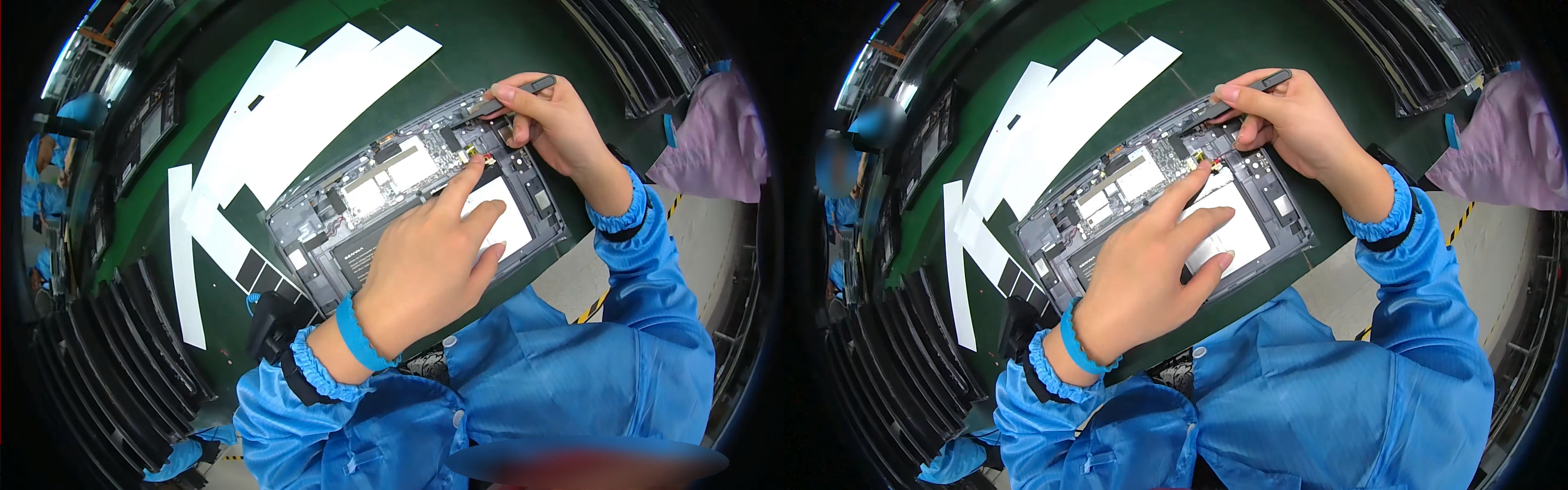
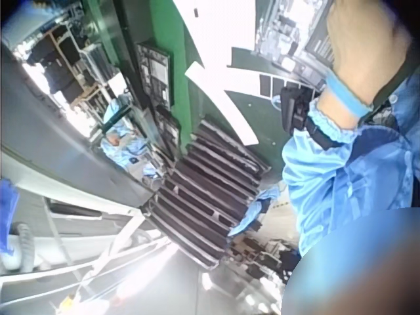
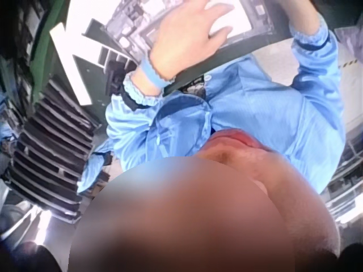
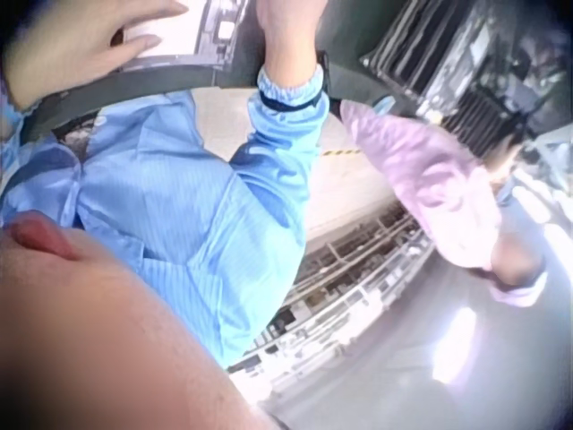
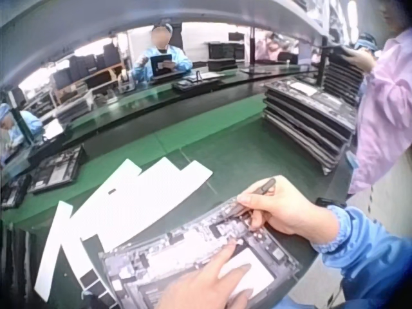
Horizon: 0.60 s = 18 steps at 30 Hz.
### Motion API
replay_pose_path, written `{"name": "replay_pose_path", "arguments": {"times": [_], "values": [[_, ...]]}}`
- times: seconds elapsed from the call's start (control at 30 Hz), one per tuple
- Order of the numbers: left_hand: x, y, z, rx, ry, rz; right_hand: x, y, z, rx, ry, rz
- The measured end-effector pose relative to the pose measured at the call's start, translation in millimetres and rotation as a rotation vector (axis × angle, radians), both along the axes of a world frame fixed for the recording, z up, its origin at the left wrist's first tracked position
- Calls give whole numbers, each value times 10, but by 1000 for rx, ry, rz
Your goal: Inspecting and assembling the internal components of an electronic tablet or laptop device on a production line.
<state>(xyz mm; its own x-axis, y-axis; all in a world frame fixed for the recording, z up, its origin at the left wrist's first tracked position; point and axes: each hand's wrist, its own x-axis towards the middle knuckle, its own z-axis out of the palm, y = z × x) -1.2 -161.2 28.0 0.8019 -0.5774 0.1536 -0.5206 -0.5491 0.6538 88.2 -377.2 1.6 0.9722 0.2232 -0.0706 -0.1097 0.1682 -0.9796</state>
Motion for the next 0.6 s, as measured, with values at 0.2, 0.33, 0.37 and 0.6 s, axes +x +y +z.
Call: {"name": "replay_pose_path", "arguments": {"times": [0.2,0.33,0.37,0.6], "values": [[17,-27,-18,17,-32,8,24,-45,-19,-6,15,20],[13,-74,-57,220,-245,111,28,-94,-8,-32,23,30],[-3,-79,-69,218,-250,111,20,-100,-2,-43,30,38],[-8,-72,-133,238,-320,141,-83,75,62,12,-105,-164]]}}
